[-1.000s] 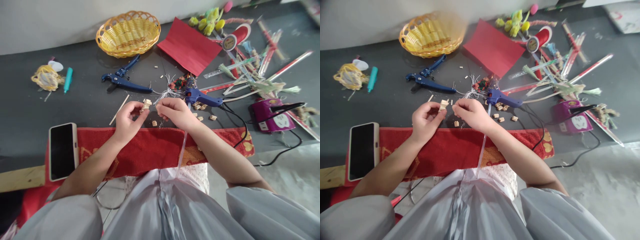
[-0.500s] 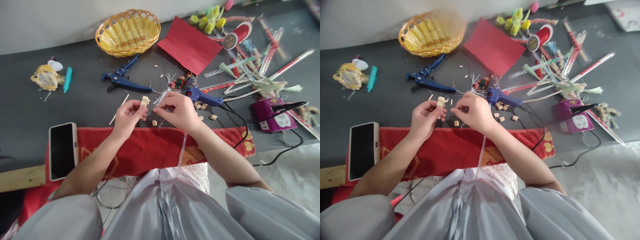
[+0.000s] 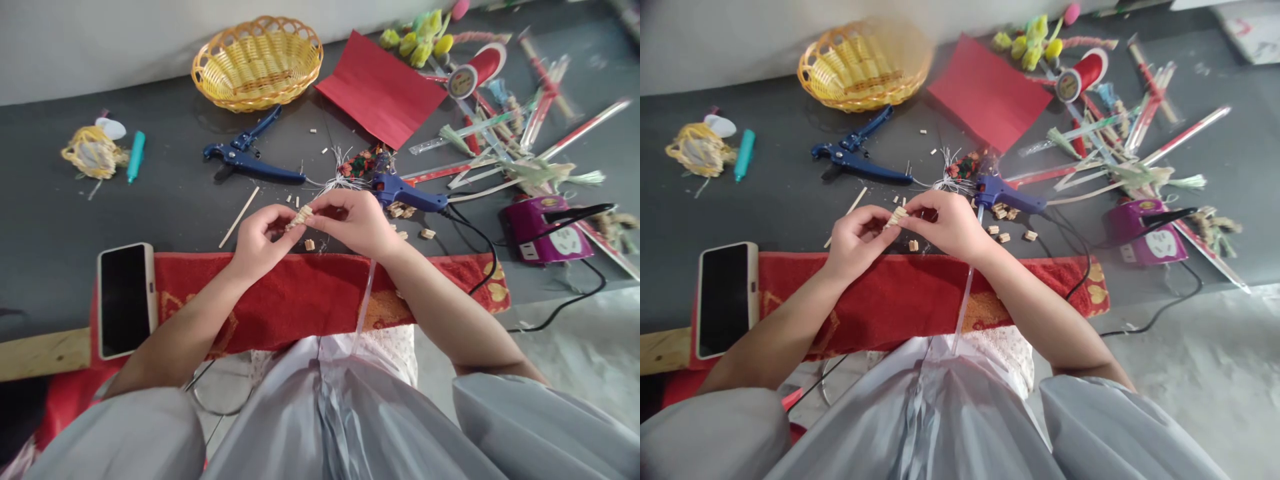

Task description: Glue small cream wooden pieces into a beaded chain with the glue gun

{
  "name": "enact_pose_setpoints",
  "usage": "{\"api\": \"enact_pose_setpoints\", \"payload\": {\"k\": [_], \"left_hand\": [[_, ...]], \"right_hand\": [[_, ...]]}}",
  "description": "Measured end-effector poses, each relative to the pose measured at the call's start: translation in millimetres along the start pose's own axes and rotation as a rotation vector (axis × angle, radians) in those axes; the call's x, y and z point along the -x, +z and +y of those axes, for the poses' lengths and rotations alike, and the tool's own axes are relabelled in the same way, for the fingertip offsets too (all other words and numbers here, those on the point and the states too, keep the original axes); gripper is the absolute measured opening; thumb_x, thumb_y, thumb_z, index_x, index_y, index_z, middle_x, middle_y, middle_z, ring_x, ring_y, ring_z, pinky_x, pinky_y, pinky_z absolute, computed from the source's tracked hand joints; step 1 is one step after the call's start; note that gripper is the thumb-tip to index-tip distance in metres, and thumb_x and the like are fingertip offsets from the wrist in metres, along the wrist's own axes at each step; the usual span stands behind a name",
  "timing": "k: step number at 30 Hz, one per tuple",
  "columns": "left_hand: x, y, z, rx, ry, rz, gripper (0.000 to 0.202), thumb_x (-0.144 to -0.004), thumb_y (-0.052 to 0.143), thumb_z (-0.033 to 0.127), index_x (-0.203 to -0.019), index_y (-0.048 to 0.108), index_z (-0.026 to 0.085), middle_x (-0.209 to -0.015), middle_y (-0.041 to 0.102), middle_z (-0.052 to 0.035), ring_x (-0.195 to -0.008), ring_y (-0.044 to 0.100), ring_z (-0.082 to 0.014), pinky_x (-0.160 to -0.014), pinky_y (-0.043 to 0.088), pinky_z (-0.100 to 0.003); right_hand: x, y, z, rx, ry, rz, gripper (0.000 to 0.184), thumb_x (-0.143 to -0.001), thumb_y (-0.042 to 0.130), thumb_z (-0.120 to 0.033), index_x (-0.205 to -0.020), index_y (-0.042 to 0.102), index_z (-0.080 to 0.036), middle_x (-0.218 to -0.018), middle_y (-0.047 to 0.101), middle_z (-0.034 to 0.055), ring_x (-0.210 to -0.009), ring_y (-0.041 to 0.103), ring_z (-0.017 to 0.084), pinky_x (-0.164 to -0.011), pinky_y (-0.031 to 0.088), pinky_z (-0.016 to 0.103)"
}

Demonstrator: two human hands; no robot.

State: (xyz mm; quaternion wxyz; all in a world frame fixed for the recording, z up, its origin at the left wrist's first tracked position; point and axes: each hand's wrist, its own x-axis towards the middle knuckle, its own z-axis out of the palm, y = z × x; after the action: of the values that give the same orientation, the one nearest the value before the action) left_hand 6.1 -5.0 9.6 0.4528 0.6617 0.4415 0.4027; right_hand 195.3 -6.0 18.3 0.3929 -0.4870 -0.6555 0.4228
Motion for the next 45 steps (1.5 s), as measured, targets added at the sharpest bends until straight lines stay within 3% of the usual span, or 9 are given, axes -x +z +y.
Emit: {"api": "enact_pose_setpoints", "payload": {"k": [8,15,19,24,29,39,45], "left_hand": [[2,-1.5,-4,-0.191,0.179,0.013,0.013,-0.082,0.070,0.028,-0.085,0.067,0.016,-0.081,0.070,-0.0027,-0.069,0.063,-0.0093,-0.062,0.050,-0.018],[1,-4.5,-3,-0.416,0.413,0.108,0.006,-0.083,0.070,0.019,-0.088,0.067,0.017,-0.086,0.071,-0.0016,-0.080,0.066,-0.0116,-0.074,0.053,-0.022],[1,-5.4,-4,-0.463,0.498,0.127,0.007,-0.086,0.069,0.022,-0.092,0.068,0.018,-0.087,0.072,-0.0015,-0.078,0.065,-0.0116,-0.072,0.053,-0.023],[0,-8.3,-2,-0.437,0.590,0.137,0.012,-0.088,0.072,0.030,-0.094,0.069,0.020,-0.091,0.074,-0.0006,-0.084,0.068,-0.0129,-0.078,0.054,-0.026],[0,-10.7,0,-0.407,0.644,0.124,0.012,-0.086,0.073,0.027,-0.094,0.069,0.019,-0.089,0.073,-0.0005,-0.081,0.068,-0.0109,-0.073,0.053,-0.022],[4,-10.3,0,-0.389,0.698,0.112,0.009,-0.089,0.069,0.025,-0.092,0.069,0.017,-0.085,0.072,-0.0021,-0.079,0.067,-0.0119,-0.072,0.053,-0.023],[1,-9.9,-1,-0.432,0.536,0.114,0.015,-0.089,0.069,0.035,-0.092,0.071,0.021,-0.086,0.073,-0.0011,-0.076,0.065,-0.0119,-0.072,0.053,-0.025]], "right_hand": [[2,-1,1,0.021,-0.041,0.005,0.030,-0.081,0.072,-0.042,-0.086,0.076,-0.012,-0.079,0.072,0.0054,-0.068,0.060,0.011,-0.062,0.045,0.025],[1,-10,0,0.049,-0.181,0.005,0.024,-0.081,0.075,-0.029,-0.100,0.077,-0.014,-0.093,0.075,0.0066,-0.076,0.065,0.013,-0.066,0.050,0.024],[0,-11,2,0.104,-0.277,0.028,0.017,-0.086,0.071,-0.030,-0.094,0.078,-0.016,-0.090,0.076,0.0057,-0.075,0.066,0.012,-0.063,0.052,0.023],[1,-9,6,0.182,-0.427,0.057,0.023,-0.088,0.070,-0.040,-0.092,0.078,-0.019,-0.088,0.076,0.0047,-0.074,0.068,0.013,-0.068,0.056,0.027],[4,-9,6,0.212,-0.574,0.076,0.018,-0.090,0.068,-0.035,-0.092,0.078,-0.020,-0.087,0.075,0.0051,-0.079,0.071,0.015,-0.072,0.058,0.028],[7,-6,5,0.229,-0.660,0.105,0.013,-0.089,0.070,-0.029,-0.091,0.077,-0.019,-0.085,0.075,0.0058,-0.079,0.071,0.015,-0.070,0.059,0.026],[4,-10,5,0.330,-0.552,0.057,0.021,-0.093,0.062,-0.035,-0.096,0.076,-0.020,-0.092,0.074,0.0078,-0.082,0.069,0.016,-0.072,0.058,0.030]]}}
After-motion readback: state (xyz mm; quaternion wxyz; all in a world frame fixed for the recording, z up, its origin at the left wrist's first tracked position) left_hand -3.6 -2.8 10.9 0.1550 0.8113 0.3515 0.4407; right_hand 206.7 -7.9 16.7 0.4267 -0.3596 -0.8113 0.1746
